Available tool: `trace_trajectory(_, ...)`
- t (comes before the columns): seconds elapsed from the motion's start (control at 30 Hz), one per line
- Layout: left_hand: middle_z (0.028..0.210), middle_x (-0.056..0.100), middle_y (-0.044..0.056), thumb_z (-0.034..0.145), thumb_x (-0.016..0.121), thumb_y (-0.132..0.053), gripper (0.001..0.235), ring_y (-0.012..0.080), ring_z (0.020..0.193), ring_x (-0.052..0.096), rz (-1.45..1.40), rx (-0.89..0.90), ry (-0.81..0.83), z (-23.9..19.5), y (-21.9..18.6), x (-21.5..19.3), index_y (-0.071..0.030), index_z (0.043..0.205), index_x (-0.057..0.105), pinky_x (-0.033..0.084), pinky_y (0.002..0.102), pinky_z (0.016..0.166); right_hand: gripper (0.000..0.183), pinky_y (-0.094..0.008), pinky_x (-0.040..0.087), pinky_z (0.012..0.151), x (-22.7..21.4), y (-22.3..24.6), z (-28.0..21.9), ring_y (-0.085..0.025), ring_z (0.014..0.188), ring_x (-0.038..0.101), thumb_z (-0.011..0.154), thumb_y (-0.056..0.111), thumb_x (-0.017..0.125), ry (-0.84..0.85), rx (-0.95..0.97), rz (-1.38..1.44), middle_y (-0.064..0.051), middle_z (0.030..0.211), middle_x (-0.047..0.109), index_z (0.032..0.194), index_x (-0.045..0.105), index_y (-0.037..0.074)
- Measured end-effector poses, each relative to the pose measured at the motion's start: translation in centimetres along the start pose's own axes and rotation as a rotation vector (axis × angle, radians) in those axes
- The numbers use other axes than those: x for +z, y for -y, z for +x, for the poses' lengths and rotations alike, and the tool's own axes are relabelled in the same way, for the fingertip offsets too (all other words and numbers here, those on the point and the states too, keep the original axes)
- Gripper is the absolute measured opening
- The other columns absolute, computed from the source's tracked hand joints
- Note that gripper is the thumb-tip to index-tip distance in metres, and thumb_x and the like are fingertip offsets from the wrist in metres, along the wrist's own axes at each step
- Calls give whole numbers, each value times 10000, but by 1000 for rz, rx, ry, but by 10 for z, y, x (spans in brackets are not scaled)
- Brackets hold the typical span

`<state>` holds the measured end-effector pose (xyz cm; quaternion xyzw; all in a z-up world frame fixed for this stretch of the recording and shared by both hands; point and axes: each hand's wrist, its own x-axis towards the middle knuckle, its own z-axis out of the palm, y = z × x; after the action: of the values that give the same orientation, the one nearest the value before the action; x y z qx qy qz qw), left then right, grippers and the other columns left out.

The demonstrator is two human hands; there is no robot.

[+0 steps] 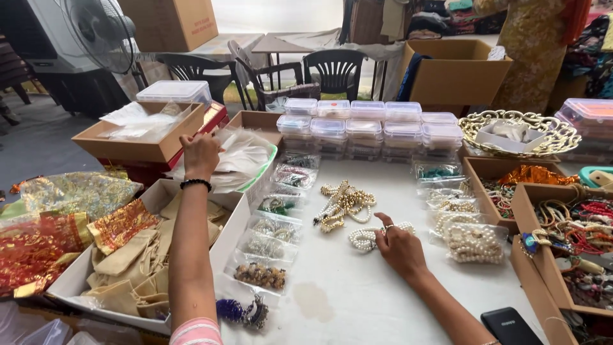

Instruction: Sorting and packing pearl necklaces and other jewelry items into small plastic bags at a crowded workstation.

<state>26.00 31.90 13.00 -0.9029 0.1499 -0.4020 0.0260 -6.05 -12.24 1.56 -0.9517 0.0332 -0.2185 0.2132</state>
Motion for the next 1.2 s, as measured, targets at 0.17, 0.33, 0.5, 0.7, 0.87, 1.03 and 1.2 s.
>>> trace_trajectory(0.17, 937, 709, 114, 1002, 696, -231, 124, 302, 885, 687, -342, 67, -136, 28, -30, -26, -146, 966, 779, 510, 488, 808, 483, -375, 502, 424, 2, -1, 2, -176, 381, 560, 975, 280, 594, 6, 1, -8, -43, 512, 619, 1436, 533, 147)
trace_trajectory(0.33, 1123, 744, 73, 1008, 500, -101, 200, 246, 985, 784, -1632, -250, 377, 17, -132, -122, -135, 1097, 675, 654, 443, 809, 559, -332, 584, 671, -14, -3, 8, -202, 765, 721, 969, 412, 625, -68, 159, 607, -141, 861, 751, 1448, 564, 130)
trace_trajectory(0.5, 1103, 709, 90, 1071, 453, -178, 138, 245, 1032, 748, -2273, -2, 678, -64, -266, -122, -144, 1106, 582, 663, 440, 869, 1089, -446, 387, 1168, -42, 1, 4, -237, 1487, 397, 849, 780, 565, 132, 1, 1174, -113, 1632, 372, 1633, 184, 125)
trace_trajectory(0.7, 1016, 728, 98, 1084, 437, -192, 196, 225, 860, 762, -2122, -219, 485, -131, -366, -113, -108, 1143, 604, 686, 371, 764, 443, -384, 530, 1003, -18, -44, 5, -198, 1130, 674, 1001, 418, 811, 87, 46, 1345, -129, 1145, 741, 1137, 686, 15)
trace_trajectory(0.87, 1034, 727, 68, 1034, 500, -224, 266, 197, 802, 764, -1703, -461, 277, -148, -357, -126, -103, 1270, 527, 627, 313, 636, 231, -260, 476, 624, -32, -25, 4, -94, 693, 674, 849, 317, 807, -90, 467, 1212, -4, 793, 767, 942, 759, 111)
trace_trajectory(1.03, 1149, 666, 206, 935, 711, -375, 525, 346, 1066, 641, -885, 36, -500, -155, -357, -152, 8, 1254, 547, 518, 446, 914, 266, -222, 400, 519, -27, -38, 3, -61, 621, 563, 854, 288, 870, -162, 535, 1050, -9, 770, 732, 928, 765, 55)
trace_trajectory(1.2, 945, 746, 52, 767, 782, -331, 343, 260, 940, 697, -893, 549, -61, -168, -372, -124, -93, 1010, 738, 529, 422, 855, 220, -231, 436, 528, -29, -40, 4, -60, 628, 612, 820, 252, 858, -149, 554, 940, 9, 762, 743, 903, 763, 72)
